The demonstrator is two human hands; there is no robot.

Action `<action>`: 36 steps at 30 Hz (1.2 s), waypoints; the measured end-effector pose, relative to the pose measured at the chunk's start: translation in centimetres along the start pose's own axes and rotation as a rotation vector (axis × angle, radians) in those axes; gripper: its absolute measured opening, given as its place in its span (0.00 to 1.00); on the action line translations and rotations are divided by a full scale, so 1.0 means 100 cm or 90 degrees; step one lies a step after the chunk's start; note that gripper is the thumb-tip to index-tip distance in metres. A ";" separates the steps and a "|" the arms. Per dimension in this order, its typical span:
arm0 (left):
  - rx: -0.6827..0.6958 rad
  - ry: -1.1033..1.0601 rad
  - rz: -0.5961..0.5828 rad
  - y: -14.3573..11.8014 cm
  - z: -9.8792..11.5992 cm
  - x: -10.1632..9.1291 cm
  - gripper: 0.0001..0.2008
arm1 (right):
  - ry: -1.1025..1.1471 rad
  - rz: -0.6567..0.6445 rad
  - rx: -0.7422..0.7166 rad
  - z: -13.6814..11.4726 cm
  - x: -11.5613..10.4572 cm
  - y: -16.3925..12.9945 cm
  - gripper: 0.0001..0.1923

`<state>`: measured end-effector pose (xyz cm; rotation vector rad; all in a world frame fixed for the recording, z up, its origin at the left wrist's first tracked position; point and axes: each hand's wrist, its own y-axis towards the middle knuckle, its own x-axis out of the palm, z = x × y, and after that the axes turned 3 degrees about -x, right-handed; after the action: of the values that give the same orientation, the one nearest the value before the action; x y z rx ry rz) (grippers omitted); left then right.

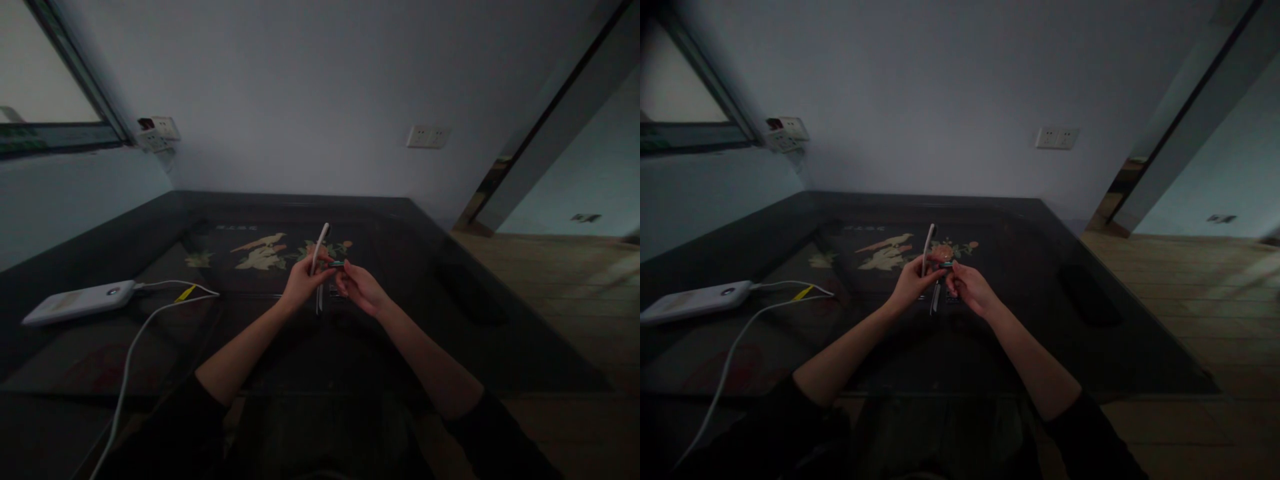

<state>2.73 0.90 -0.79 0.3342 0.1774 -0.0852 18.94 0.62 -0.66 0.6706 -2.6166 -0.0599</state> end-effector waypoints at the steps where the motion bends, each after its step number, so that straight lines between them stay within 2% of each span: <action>1: 0.004 -0.002 0.005 0.000 -0.001 0.000 0.15 | 0.006 -0.005 0.002 0.000 0.000 0.000 0.25; 20: 0.044 0.006 0.066 -0.003 0.008 0.000 0.08 | 0.024 -0.035 0.024 -0.001 0.002 -0.002 0.24; 23: 0.041 0.011 0.070 -0.003 0.008 -0.001 0.09 | 0.009 -0.010 0.012 0.000 0.000 -0.001 0.24; 30: 0.049 0.053 0.092 -0.002 0.007 -0.003 0.09 | -0.024 0.106 -0.023 0.000 -0.006 0.004 0.21; 36: 0.064 0.059 0.087 -0.003 0.006 -0.002 0.10 | -0.049 0.129 -0.027 -0.004 -0.005 0.003 0.19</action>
<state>2.57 0.42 -0.24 0.4506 0.2427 0.0568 19.40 1.11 -0.49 0.3940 -2.7334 -0.0817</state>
